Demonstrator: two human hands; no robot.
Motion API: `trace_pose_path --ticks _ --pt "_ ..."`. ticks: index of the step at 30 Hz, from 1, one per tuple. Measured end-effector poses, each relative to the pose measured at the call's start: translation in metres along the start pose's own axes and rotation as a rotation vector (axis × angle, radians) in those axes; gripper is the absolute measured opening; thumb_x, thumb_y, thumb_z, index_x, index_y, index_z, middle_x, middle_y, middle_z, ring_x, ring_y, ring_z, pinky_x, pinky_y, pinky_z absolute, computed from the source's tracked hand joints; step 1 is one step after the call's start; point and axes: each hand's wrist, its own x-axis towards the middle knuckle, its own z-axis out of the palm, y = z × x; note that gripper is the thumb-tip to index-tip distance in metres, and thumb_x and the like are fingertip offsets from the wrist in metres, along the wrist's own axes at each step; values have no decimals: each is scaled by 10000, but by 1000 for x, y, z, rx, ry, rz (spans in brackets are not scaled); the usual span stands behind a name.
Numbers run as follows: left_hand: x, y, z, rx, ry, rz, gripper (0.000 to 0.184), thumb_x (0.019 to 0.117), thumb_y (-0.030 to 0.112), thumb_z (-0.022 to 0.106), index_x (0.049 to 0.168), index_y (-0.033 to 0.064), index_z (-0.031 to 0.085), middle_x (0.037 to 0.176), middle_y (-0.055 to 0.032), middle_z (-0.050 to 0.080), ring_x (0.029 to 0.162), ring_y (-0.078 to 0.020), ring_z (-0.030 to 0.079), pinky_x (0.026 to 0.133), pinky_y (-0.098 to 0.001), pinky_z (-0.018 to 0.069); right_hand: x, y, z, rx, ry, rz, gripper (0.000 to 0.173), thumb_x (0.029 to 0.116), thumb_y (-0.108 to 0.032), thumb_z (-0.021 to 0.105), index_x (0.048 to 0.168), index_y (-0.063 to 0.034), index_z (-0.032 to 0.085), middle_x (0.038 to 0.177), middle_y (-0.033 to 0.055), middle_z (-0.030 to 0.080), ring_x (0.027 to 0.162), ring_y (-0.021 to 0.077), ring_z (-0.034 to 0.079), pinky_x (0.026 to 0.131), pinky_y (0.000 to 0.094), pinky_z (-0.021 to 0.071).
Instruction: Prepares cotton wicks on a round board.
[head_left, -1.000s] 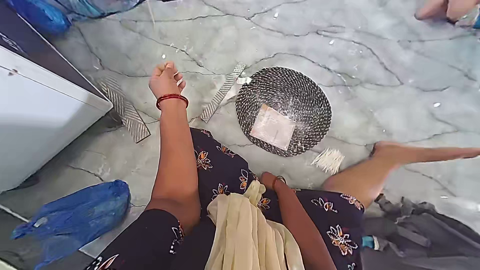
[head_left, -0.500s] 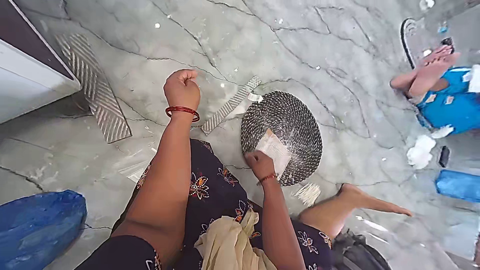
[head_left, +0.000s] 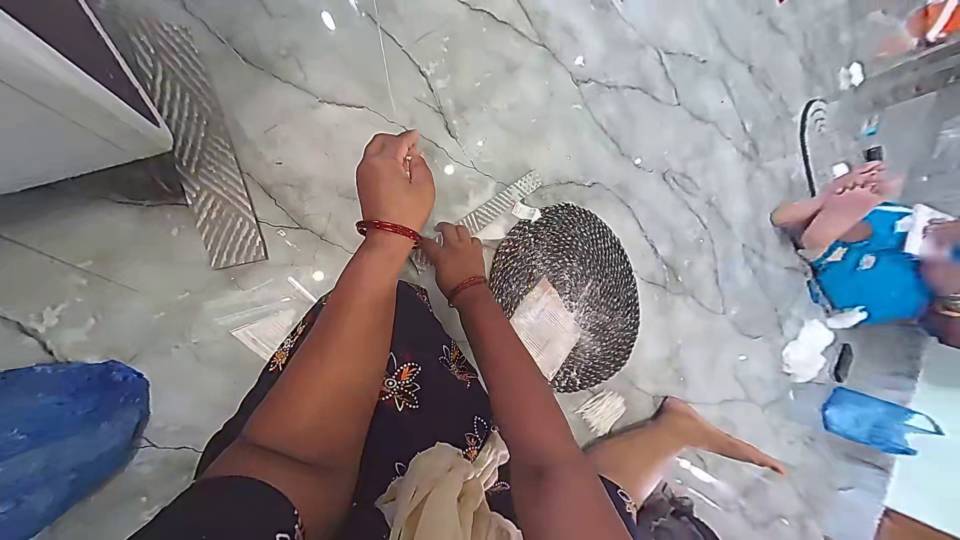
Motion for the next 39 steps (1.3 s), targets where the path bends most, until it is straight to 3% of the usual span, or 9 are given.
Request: trace_pose_path --ticks 4,8,11,15,20,26,29,34,39 --pt "6 -4 -6 90 -187 -123 379 1064 124 460 1360 -28 641 1348 -231 651 1260 -316 630 1108 -440 463 -20 19 -5 24 332 -117 377 885 51 645 1172 -154 778 1365 208 649 1292 477 571 959 661 475" --pt "12 -7 2 217 -544 -220 432 1029 170 598 1401 -51 590 1393 -279 607 1345 -437 555 1134 -625 408 -65 37 -8 81 709 -85 245 888 62 643 1093 -19 748 1261 273 680 1177 479 649 982 585 525" --pt "7 -1 22 306 -670 -136 419 997 144 649 1376 -33 619 1388 -271 614 1336 -453 558 1108 -659 422 -93 52 2 165 920 61 199 888 78 606 1084 96 641 1275 302 663 1201 426 660 1017 486 537" --pt "-6 7 53 429 -741 78 424 964 107 678 1378 22 647 1423 -253 595 1393 -483 483 1107 -706 386 -112 60 12 213 1069 197 405 791 76 673 1173 137 554 1350 318 613 1255 399 634 1024 447 535" --pt "-19 4 95 557 -787 310 454 924 165 754 1328 -18 659 1407 -218 612 1395 -454 474 1068 -702 378 -121 66 37 73 976 128 339 779 88 622 1117 104 647 1278 269 680 1194 429 665 1003 515 533" --pt "-24 -5 124 581 -843 245 335 926 53 713 1231 -84 687 1436 -294 567 1415 -505 443 1130 -752 306 -131 66 50 102 862 119 315 824 63 649 1134 109 683 1283 283 675 1175 470 662 989 551 536" --pt "-22 -2 109 532 -743 119 337 938 76 711 1259 -27 707 1425 -263 598 1410 -461 477 1173 -708 299 -125 49 45 112 736 84 268 908 53 574 1138 150 673 1276 333 659 1194 527 635 1031 594 496" --pt "1 35 61 176 -499 -61 310 997 91 606 1290 24 681 1352 -191 650 1309 -350 594 1061 -620 463 -105 43 51 51 695 -56 267 972 53 519 1146 71 720 1209 313 697 1124 536 665 966 614 513" --pt "-6 21 14 -384 -324 -322 282 1056 110 567 1218 -106 649 1218 -304 666 1192 -402 632 1025 -568 485 -80 29 49 47 430 -87 301 974 51 537 1216 47 717 1274 321 666 1174 580 615 947 672 479"
